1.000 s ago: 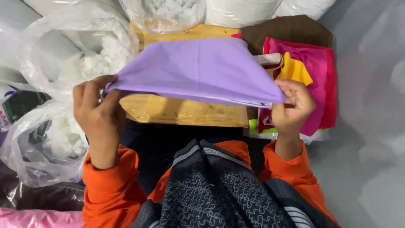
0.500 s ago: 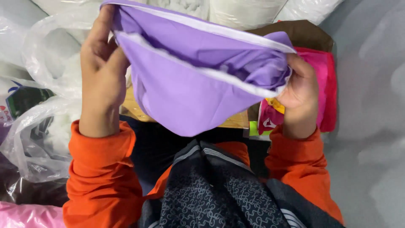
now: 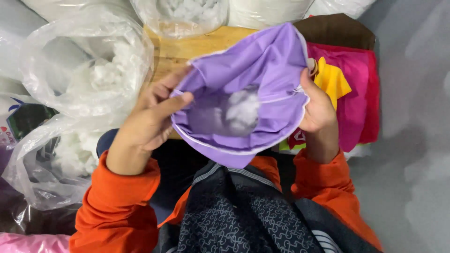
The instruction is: A person is stuffing a purple fabric pillowcase with white synthetic fiber filling at a workshop station.
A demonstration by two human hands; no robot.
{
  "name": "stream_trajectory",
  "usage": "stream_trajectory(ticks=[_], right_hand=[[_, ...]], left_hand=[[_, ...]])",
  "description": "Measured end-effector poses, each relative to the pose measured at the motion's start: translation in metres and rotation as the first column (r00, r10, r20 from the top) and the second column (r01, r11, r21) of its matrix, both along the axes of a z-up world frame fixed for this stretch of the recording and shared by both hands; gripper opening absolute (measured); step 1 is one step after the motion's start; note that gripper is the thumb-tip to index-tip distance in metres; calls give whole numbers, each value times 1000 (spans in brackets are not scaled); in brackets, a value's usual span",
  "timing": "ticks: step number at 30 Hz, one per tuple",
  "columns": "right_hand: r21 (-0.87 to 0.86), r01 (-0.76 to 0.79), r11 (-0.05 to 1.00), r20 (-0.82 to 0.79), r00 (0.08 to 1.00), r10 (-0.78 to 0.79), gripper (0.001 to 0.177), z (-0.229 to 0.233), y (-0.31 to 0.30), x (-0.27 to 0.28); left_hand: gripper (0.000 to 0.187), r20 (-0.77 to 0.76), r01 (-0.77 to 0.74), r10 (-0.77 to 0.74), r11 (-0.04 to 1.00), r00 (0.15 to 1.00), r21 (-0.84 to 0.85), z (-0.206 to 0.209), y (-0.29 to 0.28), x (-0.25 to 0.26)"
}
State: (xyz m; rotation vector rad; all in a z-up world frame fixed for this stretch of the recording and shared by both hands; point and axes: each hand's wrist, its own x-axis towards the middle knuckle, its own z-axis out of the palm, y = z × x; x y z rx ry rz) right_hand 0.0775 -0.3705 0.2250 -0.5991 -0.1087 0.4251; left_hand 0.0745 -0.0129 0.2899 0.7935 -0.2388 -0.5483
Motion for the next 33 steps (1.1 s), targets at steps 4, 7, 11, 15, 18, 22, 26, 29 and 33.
stream_trajectory(ticks=[4,7,11,15,18,22,26,29,33], right_hand=[[288,74,955,144,982,-120,35,0,-25,8],[-170,244,955,96,968,-230,37,-3,9,1],[129,53,990,-83,996,-43,41,-27,-2,22],[112,263,958,-287,932,-222,27,-97,-8,37],[-109,186,977,-357,910,-213,37,-110,-8,41],[-71,288,955,-377,879,-293,40,-92,-21,46],[-154,326,933,-223,908,-354,65,-69,0,23],[-652,426,627,398,896,-196,99,-79,-5,1],[-598,758,-261,765,637,97,42,-47,5,-11]], left_hand=[[56,-97,-358,344,904,934,-235,-12,28,9],[56,-91,-232,219,957,972,-174,-43,-13,5],[92,-225,-357,279,784,933,-508,-79,13,31],[78,-226,-405,336,745,914,-531,-162,-9,45],[71,-256,-446,365,723,895,-527,-198,26,61],[80,-373,-541,395,542,840,-644,-167,31,41],[72,-424,-540,341,609,839,-581,-167,13,26],[83,-82,-455,447,877,891,-153,-161,3,8],[53,664,-755,364,392,653,526,-136,7,-3]])
